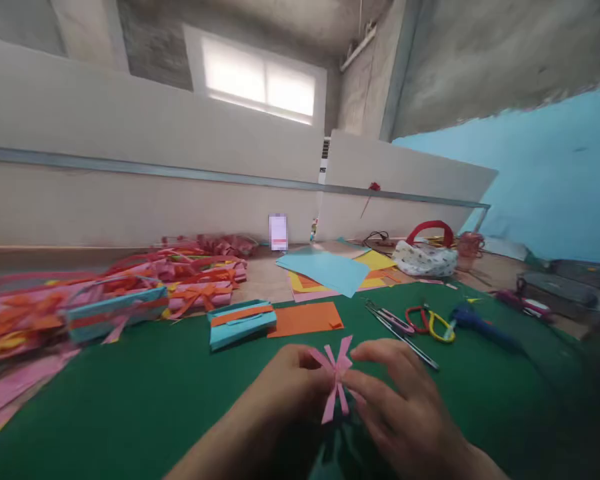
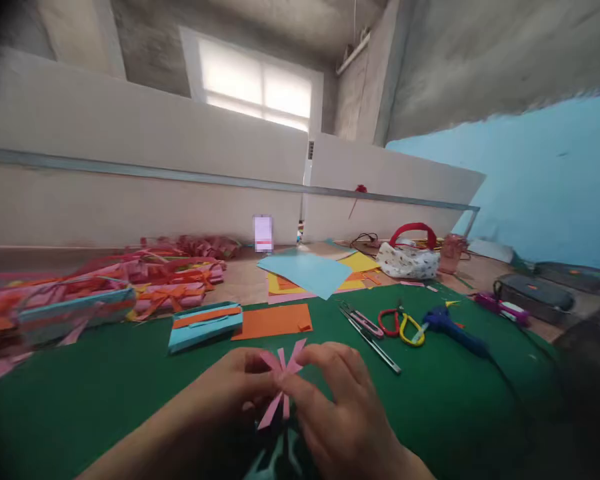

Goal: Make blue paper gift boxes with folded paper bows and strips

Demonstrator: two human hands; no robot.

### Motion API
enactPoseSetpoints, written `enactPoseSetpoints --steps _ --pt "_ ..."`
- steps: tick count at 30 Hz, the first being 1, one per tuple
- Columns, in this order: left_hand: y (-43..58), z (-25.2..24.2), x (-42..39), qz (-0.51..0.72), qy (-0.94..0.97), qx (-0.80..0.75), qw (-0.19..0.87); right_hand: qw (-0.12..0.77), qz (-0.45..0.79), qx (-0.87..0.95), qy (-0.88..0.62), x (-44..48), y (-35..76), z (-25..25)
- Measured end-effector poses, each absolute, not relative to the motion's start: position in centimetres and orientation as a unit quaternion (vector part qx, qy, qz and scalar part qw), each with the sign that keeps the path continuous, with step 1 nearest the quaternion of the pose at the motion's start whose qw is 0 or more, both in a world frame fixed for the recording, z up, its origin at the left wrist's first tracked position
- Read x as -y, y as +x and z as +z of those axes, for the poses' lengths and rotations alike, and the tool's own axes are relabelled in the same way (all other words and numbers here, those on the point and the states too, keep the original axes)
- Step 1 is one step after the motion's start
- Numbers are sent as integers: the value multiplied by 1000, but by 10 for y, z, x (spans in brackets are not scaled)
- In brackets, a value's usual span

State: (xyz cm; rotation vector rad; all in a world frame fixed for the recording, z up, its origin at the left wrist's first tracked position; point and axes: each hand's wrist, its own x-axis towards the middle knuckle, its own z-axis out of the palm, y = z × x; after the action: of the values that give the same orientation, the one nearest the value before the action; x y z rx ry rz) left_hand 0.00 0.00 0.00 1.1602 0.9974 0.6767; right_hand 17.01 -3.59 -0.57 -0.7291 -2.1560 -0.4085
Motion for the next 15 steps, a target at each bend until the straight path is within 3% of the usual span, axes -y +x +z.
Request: enactPoseSetpoints --steps 9,15 --pt "-2 0 -2 312 518 -440 664 398 -170 852 -295 36 162 -3" --pt "0 7 3 326 545 -430 641 409 -67 847 -333 29 163 10"
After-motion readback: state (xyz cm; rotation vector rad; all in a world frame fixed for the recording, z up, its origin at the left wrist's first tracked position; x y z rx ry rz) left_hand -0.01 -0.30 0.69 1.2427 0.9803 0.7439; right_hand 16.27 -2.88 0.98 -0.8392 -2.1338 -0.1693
